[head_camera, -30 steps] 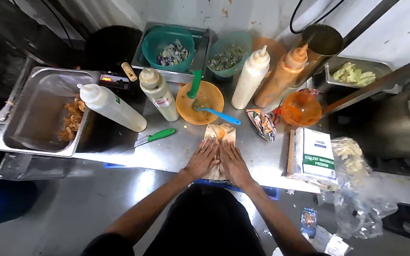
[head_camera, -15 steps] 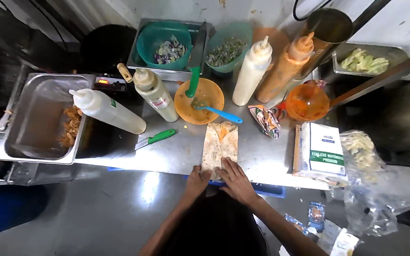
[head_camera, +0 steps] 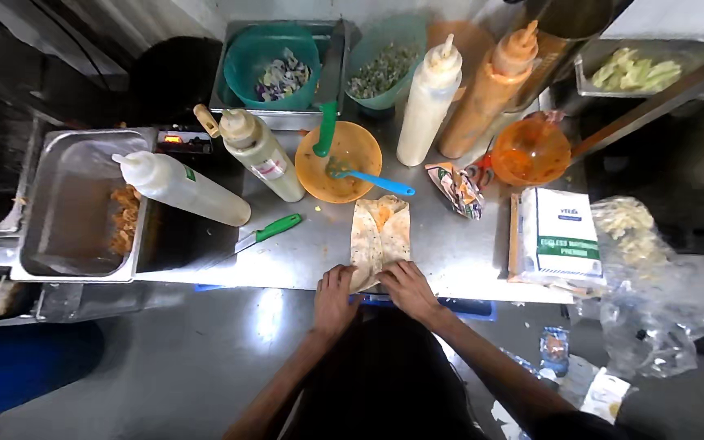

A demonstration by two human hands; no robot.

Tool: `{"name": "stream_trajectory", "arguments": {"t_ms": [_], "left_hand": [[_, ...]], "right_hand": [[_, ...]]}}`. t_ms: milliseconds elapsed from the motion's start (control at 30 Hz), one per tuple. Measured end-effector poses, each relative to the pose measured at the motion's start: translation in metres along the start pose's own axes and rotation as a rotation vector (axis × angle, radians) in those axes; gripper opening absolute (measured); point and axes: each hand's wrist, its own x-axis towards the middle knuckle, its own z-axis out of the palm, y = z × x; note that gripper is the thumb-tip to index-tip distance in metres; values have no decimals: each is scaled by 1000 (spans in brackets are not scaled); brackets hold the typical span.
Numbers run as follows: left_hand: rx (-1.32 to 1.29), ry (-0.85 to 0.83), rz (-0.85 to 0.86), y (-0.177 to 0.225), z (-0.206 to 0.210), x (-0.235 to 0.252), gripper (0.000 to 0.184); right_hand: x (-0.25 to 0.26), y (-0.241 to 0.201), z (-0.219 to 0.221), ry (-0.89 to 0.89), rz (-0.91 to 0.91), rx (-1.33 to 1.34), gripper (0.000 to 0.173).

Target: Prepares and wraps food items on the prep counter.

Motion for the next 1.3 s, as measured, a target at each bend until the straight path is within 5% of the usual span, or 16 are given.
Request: {"name": "stream_trajectory", "arguments": {"t_ms": [67,133,400,467,567,667,733,800,967,1167,1300], "left_hand": [[20,107,242,-10,0,11,36],[-46,100,368,-16,-10,27,26],[-491,-201,101,-29,-32,107,44],[-337,-75,58,-14,-34,101,50],[74,222,320,3,-27,68,37],[209,212,504,1,0,55,46],[233,178,521,-7,12,56,56],[232,194,514,-8,15,68,47],[153,130,453,-3,7,79,35],[79,36,444,-3,-5,81,40],[40,33,432,-2,-5,81,41]], "right_hand": [[11,-4,-11,-27,32,37,15],[26,-1,-25,-75,81,95,13],[100,43,-50,-590,491,460,25],[111,47,-50,-633,530,459,25],[119,50,-50,-668,568,436,22],[122,51,-49,-699,629,423,22],[123,45,-49,-658,680,398,21],[115,24,-62,-517,692,280,23],[44,-31,-50,88,264,-28,28],[15,-27,-50,244,655,695,55],[19,-28,-59,301,686,757,60]]}}
